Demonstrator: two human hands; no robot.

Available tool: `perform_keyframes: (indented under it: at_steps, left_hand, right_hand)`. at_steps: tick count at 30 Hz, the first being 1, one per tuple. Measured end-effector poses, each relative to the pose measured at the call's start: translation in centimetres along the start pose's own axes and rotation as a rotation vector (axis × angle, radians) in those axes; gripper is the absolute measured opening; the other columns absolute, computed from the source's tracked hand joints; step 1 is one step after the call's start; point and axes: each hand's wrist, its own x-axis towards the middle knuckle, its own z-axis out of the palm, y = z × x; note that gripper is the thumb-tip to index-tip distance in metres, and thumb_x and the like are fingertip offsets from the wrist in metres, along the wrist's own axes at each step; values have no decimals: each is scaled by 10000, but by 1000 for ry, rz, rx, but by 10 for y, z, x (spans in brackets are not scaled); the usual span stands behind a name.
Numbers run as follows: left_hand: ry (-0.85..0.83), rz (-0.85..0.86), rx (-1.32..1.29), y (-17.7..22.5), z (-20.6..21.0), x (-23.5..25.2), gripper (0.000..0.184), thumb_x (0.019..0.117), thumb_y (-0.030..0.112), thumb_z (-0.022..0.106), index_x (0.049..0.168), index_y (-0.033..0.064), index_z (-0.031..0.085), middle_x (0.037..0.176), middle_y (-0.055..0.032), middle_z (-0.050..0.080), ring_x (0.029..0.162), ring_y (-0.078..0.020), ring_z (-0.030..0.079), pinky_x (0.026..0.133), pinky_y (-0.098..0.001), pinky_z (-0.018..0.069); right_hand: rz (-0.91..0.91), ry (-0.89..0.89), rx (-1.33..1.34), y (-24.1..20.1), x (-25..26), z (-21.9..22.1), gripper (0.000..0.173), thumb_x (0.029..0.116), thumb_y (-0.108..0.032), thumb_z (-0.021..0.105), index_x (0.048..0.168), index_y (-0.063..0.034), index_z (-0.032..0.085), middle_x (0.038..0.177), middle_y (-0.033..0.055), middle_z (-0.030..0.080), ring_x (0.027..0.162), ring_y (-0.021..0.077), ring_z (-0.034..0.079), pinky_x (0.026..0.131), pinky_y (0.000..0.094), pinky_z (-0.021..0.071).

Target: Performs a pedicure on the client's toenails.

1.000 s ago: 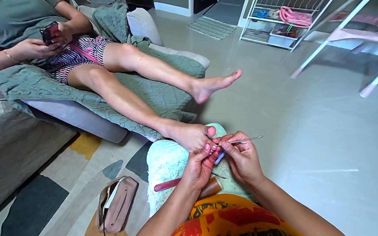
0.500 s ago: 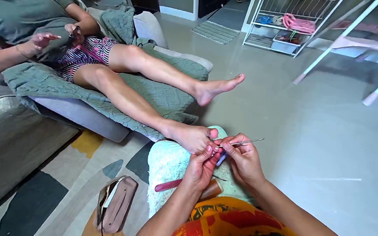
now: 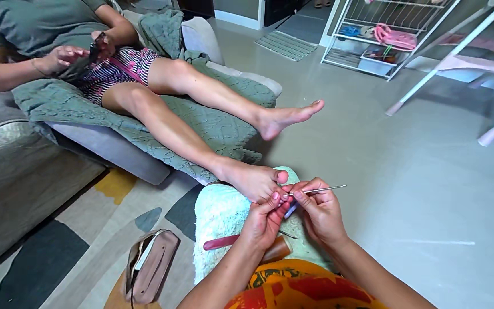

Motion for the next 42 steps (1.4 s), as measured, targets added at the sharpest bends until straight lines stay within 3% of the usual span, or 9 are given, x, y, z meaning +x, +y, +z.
perform_keyframes:
  at_steps: [13, 26, 30, 42]
  left_hand:
    - [5, 0, 5, -1, 2, 0, 83, 984, -48, 560, 981, -25, 640, 924, -168, 715, 840, -217, 733, 835, -335, 619]
    - [31, 30, 83, 0, 1, -2, 54, 964, -51, 610, 985, -25, 653, 912, -153, 721, 825, -197, 730, 827, -316, 616]
    - [55, 29, 86, 0, 4, -2, 51, 972, -51, 601, 972, -33, 649, 892, -153, 718, 807, -190, 727, 802, -306, 618]
    - [54, 49, 124, 0, 5, -2, 53, 970, -41, 614, 984, -34, 665, 888, -140, 712, 818, -187, 719, 814, -308, 613]
  right_hand:
    - [27, -12, -45, -1, 5, -2, 132, 943, 35, 658, 997, -70, 600, 995, 110, 736, 954, 195, 736, 880, 349, 611]
    - [34, -334, -371, -34, 30, -15, 135, 930, 44, 655, 1010, -48, 597, 993, 96, 760, 947, 182, 752, 851, 308, 624]
    - [9, -342, -435, -32, 37, -14, 129, 914, 49, 663, 999, -36, 616, 966, 72, 755, 880, 134, 736, 779, 264, 614]
    - [-71, -482, -705, -47, 45, -9, 55, 926, -26, 665, 977, -44, 659, 966, 27, 757, 882, 91, 730, 786, 238, 615]
